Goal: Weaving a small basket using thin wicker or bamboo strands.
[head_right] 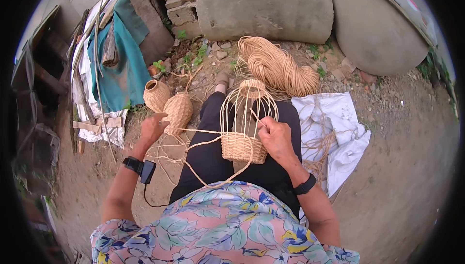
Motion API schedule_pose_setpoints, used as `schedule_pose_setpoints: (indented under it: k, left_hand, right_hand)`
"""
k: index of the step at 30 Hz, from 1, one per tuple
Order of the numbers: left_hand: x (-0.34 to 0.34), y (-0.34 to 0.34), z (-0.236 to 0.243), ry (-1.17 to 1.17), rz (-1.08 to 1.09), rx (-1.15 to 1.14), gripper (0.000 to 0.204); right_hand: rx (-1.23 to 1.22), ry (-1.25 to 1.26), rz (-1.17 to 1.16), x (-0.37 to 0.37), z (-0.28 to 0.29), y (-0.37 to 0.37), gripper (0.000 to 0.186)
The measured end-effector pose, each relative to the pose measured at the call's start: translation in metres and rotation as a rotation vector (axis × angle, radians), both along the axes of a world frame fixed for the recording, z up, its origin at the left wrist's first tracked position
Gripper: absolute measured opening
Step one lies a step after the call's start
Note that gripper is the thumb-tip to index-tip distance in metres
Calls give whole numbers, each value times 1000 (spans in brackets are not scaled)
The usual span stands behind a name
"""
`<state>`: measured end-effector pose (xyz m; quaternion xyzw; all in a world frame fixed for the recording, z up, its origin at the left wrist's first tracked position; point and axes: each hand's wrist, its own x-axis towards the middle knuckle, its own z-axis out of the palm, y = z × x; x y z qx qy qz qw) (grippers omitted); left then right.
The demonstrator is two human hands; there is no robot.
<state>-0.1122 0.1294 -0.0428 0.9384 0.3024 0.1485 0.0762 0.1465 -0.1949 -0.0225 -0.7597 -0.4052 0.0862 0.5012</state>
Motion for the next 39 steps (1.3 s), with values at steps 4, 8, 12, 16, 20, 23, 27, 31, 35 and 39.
schedule_pose_setpoints:
  k: [4,8,12,16,20,23,27,31,35,39]
  left_hand:
    - [81,-112,43,-188,-510,-444,21]
    - [90,-133,46,-78,-578,-232,18]
    - [57,-68,9,-153,-292,-106,23]
    - [-75,51,-43,127,220,198,26]
    - [-96,62,-21,263,415,130,24]
    - [-24,9,2,-37,119,2,30]
    - [68,-109,56,-229,-434,-443,22]
    - [91,-134,56,-176,-579,-308,21]
    - [81,-104,33,-254,-437,-398,26]
    - [-46,27,-48,-105,130,-194,25]
  right_hand:
    - [-16,59,4,2,-5,-1,8]
    - [-20,62,14,7,-9,-4,8]
    - [-2,85,3,5,-6,-4,8]
    - [52,49,14,3,-3,1,8]
    - [49,37,7,6,-7,-3,8]
    - [-17,57,0,13,-9,-4,9]
    - [22,169,-7,16,-7,-10,9]
    - [61,294,52,26,-16,-12,11]
    - [35,463,47,23,-6,-16,15]
    - [39,416,39,25,-9,-18,15]
